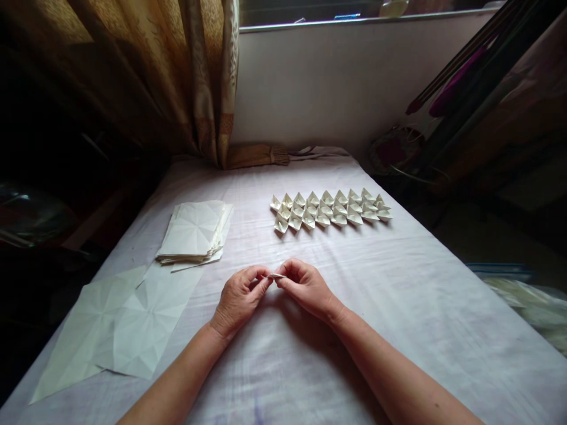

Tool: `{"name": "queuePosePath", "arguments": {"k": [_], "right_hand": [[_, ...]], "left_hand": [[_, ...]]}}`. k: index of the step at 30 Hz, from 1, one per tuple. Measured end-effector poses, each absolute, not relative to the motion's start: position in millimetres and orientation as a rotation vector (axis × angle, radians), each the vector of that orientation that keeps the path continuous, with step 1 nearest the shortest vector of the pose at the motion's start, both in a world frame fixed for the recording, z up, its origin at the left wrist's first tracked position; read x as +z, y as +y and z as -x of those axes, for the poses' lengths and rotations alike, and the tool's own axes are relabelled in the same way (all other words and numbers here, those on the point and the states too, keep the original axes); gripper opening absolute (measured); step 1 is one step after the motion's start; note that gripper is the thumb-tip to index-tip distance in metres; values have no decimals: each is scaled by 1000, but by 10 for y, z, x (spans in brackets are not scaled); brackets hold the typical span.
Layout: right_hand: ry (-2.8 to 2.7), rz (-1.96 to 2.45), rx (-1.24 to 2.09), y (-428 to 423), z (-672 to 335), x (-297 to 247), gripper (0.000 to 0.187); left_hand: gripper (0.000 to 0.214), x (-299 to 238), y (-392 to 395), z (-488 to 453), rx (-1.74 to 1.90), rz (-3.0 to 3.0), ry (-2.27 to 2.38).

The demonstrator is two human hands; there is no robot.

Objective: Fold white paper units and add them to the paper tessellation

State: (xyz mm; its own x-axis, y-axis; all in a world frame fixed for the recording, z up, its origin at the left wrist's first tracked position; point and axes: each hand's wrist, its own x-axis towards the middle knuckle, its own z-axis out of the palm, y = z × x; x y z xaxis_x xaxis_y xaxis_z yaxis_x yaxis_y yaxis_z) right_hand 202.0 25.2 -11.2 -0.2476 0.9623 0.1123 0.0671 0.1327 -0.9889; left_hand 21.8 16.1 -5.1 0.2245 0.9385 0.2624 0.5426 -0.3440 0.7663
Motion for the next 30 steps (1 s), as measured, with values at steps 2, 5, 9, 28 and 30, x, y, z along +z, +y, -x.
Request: {"name": "queuePosePath", "arguments": {"k": [2, 5, 9, 28, 30], "right_hand": [[-1515, 1087, 1247, 268, -2011, -102, 18], [-1614, 1182, 1162, 332, -1993, -30, 19], [-1749, 1172, 1107, 545, -1862, 90, 7], [-1726, 1097, 859, 736, -1684, -72, 10], [-1729, 1099, 888, 735, -1692, -78, 10]], "left_hand": [[17, -58, 193, -240, 1045, -1904, 1313], [16, -52, 238, -227, 1105, -1869, 1323], [19, -21, 403, -141, 1119, -1891, 1439], [17, -70, 604, -27, 1161, -1733, 1511], [16, -67, 600, -31, 1168, -1763, 1499]]}}
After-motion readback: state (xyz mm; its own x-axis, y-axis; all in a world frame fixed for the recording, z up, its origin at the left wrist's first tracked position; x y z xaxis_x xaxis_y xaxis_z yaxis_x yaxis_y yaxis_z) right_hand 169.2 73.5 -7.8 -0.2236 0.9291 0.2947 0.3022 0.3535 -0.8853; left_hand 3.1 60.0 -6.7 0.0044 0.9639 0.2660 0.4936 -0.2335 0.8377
